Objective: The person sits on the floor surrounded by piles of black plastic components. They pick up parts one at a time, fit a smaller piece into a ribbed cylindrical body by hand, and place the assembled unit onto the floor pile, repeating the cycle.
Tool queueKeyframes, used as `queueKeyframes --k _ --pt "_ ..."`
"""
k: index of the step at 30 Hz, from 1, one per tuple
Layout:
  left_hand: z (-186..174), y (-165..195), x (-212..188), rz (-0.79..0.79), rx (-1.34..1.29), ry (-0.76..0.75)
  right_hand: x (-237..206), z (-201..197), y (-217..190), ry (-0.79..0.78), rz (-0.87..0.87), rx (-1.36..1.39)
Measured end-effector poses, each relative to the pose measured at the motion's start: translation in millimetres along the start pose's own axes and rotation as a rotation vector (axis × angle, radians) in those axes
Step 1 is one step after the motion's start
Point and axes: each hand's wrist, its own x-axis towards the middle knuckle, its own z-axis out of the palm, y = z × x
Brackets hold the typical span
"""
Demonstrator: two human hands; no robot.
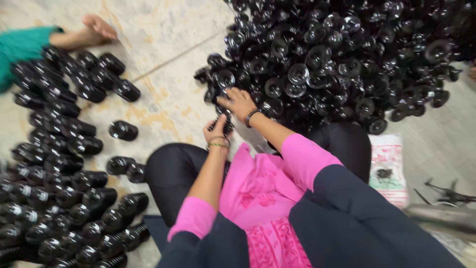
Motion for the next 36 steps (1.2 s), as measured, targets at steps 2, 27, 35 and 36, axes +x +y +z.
queueKeyframes --k 2,27,35,36 --pt "-2 2 2 -0.005 -0.027 0.003 10 9 -2 -0.079 -0.063 -0.159" --pt "-5 -10 -1 -0.263 0.029 -0.392 -137 -44 45 -0.014 1.084 1.342" --pt "-4 -7 -11 -0.28 0.141 -0.665 -135 -29 5 -0.126 0.901 1.347" --pt "-5 -8 -10 -0.246 0.165 -0.626 -134 -31 8 -0.081 0.707 1.182"
